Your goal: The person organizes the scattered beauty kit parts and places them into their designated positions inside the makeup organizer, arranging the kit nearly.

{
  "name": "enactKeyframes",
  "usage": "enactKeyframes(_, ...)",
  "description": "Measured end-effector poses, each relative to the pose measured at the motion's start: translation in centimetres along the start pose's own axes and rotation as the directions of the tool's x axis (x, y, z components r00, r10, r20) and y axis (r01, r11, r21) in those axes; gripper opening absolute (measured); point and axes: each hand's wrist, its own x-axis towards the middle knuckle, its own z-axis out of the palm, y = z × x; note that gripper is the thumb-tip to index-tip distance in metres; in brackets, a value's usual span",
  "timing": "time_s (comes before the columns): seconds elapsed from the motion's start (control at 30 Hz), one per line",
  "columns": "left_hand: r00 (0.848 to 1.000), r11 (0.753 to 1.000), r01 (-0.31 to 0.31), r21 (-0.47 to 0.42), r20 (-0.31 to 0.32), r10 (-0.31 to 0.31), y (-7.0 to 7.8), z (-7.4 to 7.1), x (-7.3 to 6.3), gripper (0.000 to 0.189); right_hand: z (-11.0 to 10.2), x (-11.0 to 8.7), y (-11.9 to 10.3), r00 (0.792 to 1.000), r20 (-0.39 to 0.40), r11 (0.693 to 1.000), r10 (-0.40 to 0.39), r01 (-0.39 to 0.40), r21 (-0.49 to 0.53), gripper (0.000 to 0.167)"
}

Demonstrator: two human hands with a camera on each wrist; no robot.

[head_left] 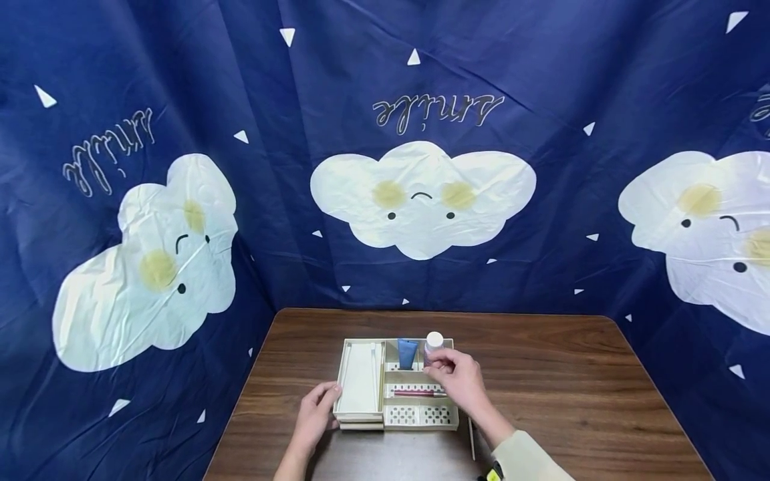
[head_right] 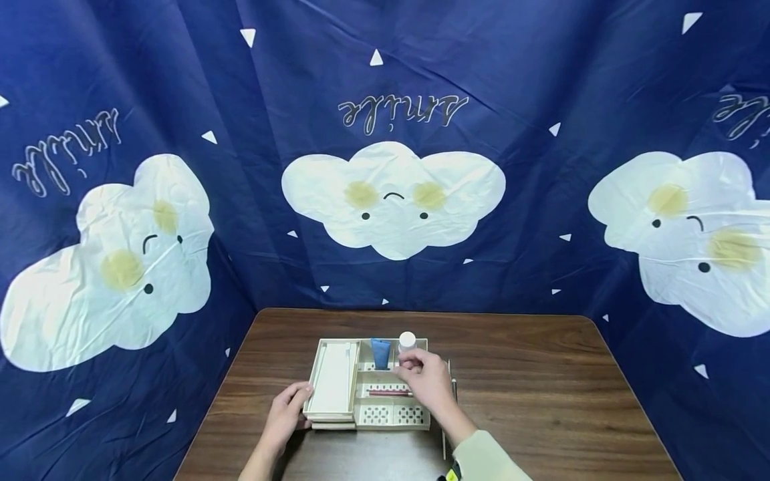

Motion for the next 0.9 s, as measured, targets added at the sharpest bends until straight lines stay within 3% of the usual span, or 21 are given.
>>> enactKeyframes(0.37,1.000,1.000,0.004,-0.001,-0.001,-0.004,-0.1,0.1,0.2,0.043,-2.4,-0.6,2.6,0.996,-0.047,0.996,0.080,-0.081,-0.021,0.018)
enactKeyframes(0.9,1.000,0.999,0.012,0.031,-0.014,-0.011,0.0,0.0,0.1,0.045,-3.9,-1.9,5.8,0.988,-0.083,0.989,0.129,-0.134,-0.069,0.021)
